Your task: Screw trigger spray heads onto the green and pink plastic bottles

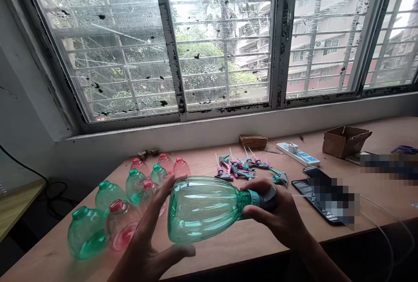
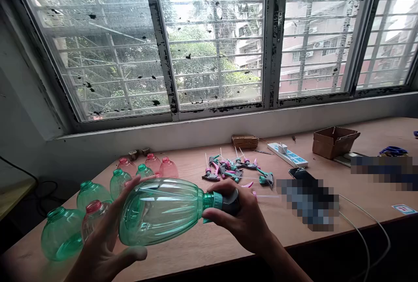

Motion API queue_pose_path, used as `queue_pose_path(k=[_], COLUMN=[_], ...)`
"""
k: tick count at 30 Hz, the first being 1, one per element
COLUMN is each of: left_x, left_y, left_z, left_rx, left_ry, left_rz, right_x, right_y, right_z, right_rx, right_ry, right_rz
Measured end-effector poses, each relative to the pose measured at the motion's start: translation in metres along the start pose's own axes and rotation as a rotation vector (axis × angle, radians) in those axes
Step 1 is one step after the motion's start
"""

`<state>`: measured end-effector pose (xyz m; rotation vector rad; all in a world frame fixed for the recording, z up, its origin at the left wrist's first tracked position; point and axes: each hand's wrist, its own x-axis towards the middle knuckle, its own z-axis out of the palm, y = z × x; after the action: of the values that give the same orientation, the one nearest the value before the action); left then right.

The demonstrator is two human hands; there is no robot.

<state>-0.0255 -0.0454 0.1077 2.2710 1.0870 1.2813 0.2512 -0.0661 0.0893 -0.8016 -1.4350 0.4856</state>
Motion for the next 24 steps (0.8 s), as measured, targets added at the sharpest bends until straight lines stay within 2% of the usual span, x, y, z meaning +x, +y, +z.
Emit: queue_pose_path(k=[5,11,18,24], left_x=[-0.0023,-0.0021,0.0017,-0.0013], left_y=[0.0001,0.0018,0.0021,-0.0014], left_z=[0.0028,0.0002,0.0040,0.0049], left_rx=[0.038,0.014,0.049,0.020], left_ry=[0.007,-0.025,-0.006,-0.002], left_rz=[0.071,0.000,0.063,-0.080], right_x=[0.0003,-0.0002,0.0006,0.0001], right_y=[0.0002,0.0005,-0.0007,0.0036], right_z=[-0.0003,-0.0003,-0.0005,-0.0008], right_rx=[0.047,0.009,0.024,-0.022], right_ry=[-0.007,-0.013,-0.038,-0.020], right_rz=[0.035,-0.006,0.013,-0.018])
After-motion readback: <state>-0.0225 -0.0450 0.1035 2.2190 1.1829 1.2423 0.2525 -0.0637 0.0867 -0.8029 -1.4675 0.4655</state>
